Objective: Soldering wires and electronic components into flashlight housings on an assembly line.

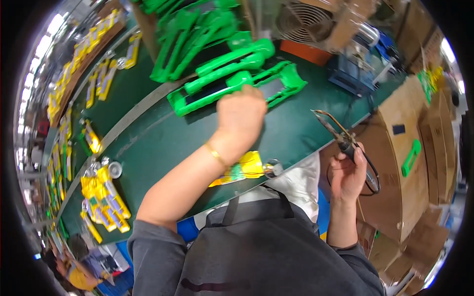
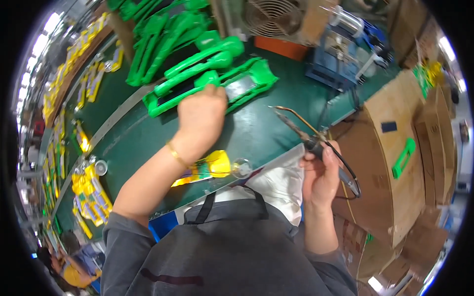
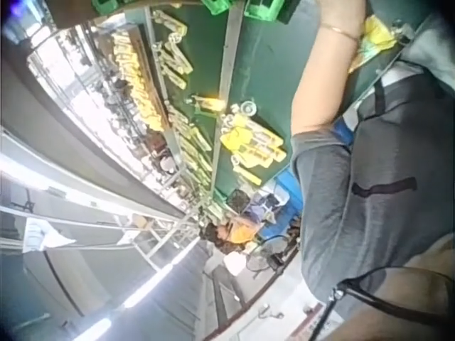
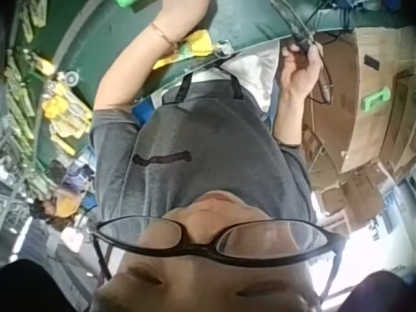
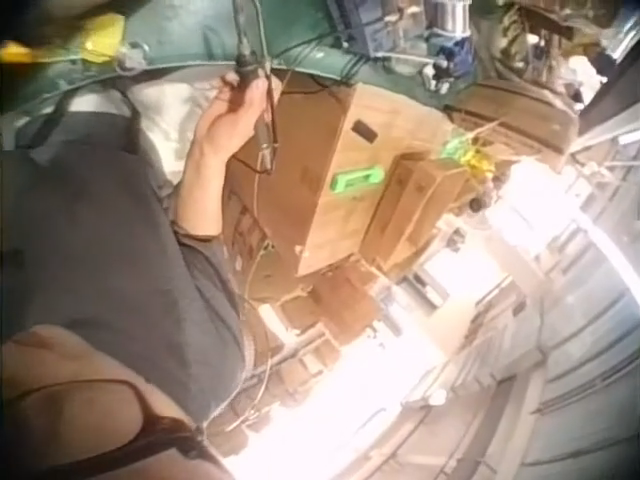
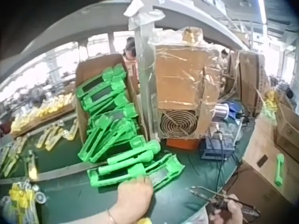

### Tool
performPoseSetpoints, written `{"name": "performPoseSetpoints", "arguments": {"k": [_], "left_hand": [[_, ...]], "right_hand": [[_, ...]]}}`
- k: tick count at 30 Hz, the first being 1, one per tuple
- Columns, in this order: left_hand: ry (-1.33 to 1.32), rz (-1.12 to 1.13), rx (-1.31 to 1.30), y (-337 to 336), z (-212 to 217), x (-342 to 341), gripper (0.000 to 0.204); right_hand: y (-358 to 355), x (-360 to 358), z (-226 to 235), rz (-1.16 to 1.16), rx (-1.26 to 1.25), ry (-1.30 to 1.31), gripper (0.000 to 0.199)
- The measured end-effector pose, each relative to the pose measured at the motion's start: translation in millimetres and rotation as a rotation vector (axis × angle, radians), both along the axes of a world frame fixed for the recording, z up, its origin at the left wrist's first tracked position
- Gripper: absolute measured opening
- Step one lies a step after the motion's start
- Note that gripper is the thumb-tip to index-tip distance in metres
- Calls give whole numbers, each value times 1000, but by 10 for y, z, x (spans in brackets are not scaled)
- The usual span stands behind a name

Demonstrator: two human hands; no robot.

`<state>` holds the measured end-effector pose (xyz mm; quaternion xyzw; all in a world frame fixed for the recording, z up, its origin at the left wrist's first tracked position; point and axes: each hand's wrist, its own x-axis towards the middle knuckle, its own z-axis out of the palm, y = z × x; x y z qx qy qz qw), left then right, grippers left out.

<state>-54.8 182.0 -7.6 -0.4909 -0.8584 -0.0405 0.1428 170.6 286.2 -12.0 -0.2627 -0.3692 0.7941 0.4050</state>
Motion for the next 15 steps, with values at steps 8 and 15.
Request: {"name": "performPoseSetpoints", "arguments": {"k": [8,15], "left_hand": [[-21,-156,-137,278,47,275,17],[-5,9,22,60,-281,202,13]], "right_hand": [[332,116,-363,27,-144,26,26],[494,-237,-568,327,-56,-18,24]]}}
